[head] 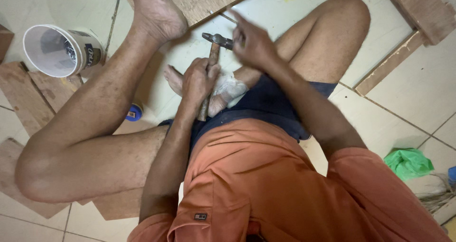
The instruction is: The person sits on the floor assembling a wooden frame. They take nails from a plastic cup, position a nail on the wood, and hammer it in with a hammer, repeating this on the frame pieces while moving boards aside to reach the work area.
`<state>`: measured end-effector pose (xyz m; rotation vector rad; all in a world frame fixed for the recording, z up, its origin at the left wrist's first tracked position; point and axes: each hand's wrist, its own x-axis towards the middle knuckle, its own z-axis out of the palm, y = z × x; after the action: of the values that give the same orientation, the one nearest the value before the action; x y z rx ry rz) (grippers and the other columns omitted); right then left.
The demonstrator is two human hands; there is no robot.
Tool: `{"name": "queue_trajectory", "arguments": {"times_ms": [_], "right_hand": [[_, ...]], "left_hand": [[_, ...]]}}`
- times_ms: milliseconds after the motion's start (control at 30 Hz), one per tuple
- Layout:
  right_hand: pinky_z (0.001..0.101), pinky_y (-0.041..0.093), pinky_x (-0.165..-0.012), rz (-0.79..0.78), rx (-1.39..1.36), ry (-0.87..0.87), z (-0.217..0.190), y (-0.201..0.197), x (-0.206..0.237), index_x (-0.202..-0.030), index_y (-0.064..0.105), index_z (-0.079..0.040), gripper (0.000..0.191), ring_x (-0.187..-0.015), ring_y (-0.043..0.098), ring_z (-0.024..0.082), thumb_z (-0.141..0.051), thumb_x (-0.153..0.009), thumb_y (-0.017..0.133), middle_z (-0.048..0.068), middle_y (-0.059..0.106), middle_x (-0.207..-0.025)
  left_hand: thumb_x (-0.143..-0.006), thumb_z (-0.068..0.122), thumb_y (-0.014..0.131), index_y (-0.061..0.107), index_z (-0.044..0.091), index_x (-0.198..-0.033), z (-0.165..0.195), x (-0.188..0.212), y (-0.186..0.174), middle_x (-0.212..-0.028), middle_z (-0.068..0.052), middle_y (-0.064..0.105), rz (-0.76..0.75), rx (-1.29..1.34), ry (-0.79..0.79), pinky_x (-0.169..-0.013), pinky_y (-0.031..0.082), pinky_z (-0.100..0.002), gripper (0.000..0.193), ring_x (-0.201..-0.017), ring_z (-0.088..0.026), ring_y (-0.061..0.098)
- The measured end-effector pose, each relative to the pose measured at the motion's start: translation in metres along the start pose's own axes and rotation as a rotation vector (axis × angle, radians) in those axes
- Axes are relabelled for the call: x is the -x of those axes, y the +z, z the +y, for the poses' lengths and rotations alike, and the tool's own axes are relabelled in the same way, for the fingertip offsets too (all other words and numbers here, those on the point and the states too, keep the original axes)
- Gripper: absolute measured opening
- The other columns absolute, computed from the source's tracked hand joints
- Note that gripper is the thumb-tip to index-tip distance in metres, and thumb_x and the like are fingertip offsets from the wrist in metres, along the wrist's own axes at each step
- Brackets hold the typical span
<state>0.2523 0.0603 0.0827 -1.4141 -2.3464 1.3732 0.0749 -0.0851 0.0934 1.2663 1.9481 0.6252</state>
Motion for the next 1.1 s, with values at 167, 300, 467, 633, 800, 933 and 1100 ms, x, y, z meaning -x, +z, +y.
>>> {"name": "queue_trajectory", "arguments": {"times_ms": [167, 300, 467, 633, 800, 933, 1100], "right_hand": [[0.0317, 0.055, -0.066, 0.292, -0.018, -0.259, 0.029, -0.017, -0.077, -0.114, 0.062, -0.008, 0.018, -0.077, 0.067, 0.014, -0.009, -0.098, 0.070, 0.005, 0.067, -0.088], [0.0391, 0.054, -0.069, 0.329, -0.010, -0.294, 0.035, -0.018, -0.098, -0.100, 0.065, -0.004, 0.011, -0.076, 0.066, 0.018, -0.007, -0.095, 0.074, 0.008, 0.068, -0.086], [0.0416, 0.053, -0.071, 0.325, -0.002, -0.243, 0.026, -0.015, -0.089, -0.101, 0.067, -0.003, 0.011, -0.075, 0.067, 0.024, -0.013, -0.100, 0.072, 0.011, 0.069, -0.085], [0.0427, 0.054, -0.070, 0.353, 0.024, -0.241, 0.026, -0.018, -0.089, -0.099, 0.068, -0.002, 0.013, -0.077, 0.070, 0.028, -0.013, -0.092, 0.073, 0.014, 0.072, -0.086], [0.0424, 0.053, -0.071, 0.323, 0.040, -0.217, 0.029, -0.015, -0.093, -0.100, 0.068, -0.003, 0.013, -0.076, 0.069, 0.026, -0.014, -0.096, 0.072, 0.012, 0.071, -0.085], [0.0424, 0.053, -0.069, 0.338, 0.023, -0.248, 0.034, -0.014, -0.094, -0.102, 0.067, -0.003, 0.015, -0.076, 0.068, 0.025, -0.012, -0.092, 0.073, 0.012, 0.070, -0.085], [0.0393, 0.055, -0.072, 0.316, 0.021, -0.255, 0.044, -0.012, -0.101, -0.100, 0.067, -0.005, 0.012, -0.078, 0.069, 0.023, -0.010, -0.093, 0.075, 0.010, 0.070, -0.086]], "left_hand": [[-0.086, 0.017, 0.079, 0.070, -0.001, -0.105, -0.017, 0.017, 0.005, -0.100, -0.021, 0.065, 0.088, -0.128, 0.097, -0.084, 0.052, -0.046, 0.028, -0.092, -0.038, 0.066], [-0.086, 0.015, 0.077, 0.067, -0.001, -0.115, -0.025, 0.022, 0.009, -0.109, -0.022, 0.064, 0.065, -0.005, 0.027, -0.087, 0.053, -0.043, 0.035, -0.095, -0.037, 0.067], [-0.087, 0.012, 0.078, 0.067, 0.001, -0.116, -0.030, 0.021, 0.010, -0.110, -0.022, 0.065, 0.087, -0.042, 0.092, -0.089, 0.053, -0.045, 0.033, -0.099, -0.039, 0.067], [-0.086, 0.015, 0.077, 0.066, 0.002, -0.113, -0.025, 0.020, 0.009, -0.107, -0.022, 0.064, 0.040, -0.030, 0.028, -0.083, 0.054, -0.046, 0.032, -0.093, -0.037, 0.067], [-0.086, 0.019, 0.078, 0.050, 0.003, -0.140, -0.015, 0.019, 0.003, -0.107, -0.023, 0.067, -0.069, -0.082, -0.069, -0.085, 0.053, -0.046, 0.063, -0.096, -0.038, 0.068], [-0.083, 0.021, 0.077, 0.030, 0.005, -0.160, -0.013, 0.016, 0.001, -0.103, -0.024, 0.071, -0.264, -0.169, -0.218, -0.092, 0.054, -0.044, 0.091, -0.096, -0.037, 0.071], [-0.081, 0.018, 0.078, 0.029, 0.001, -0.158, -0.031, 0.017, 0.012, -0.104, -0.023, 0.072, -0.146, 0.045, -0.212, -0.087, 0.057, -0.041, 0.093, -0.091, -0.031, 0.071]]}}
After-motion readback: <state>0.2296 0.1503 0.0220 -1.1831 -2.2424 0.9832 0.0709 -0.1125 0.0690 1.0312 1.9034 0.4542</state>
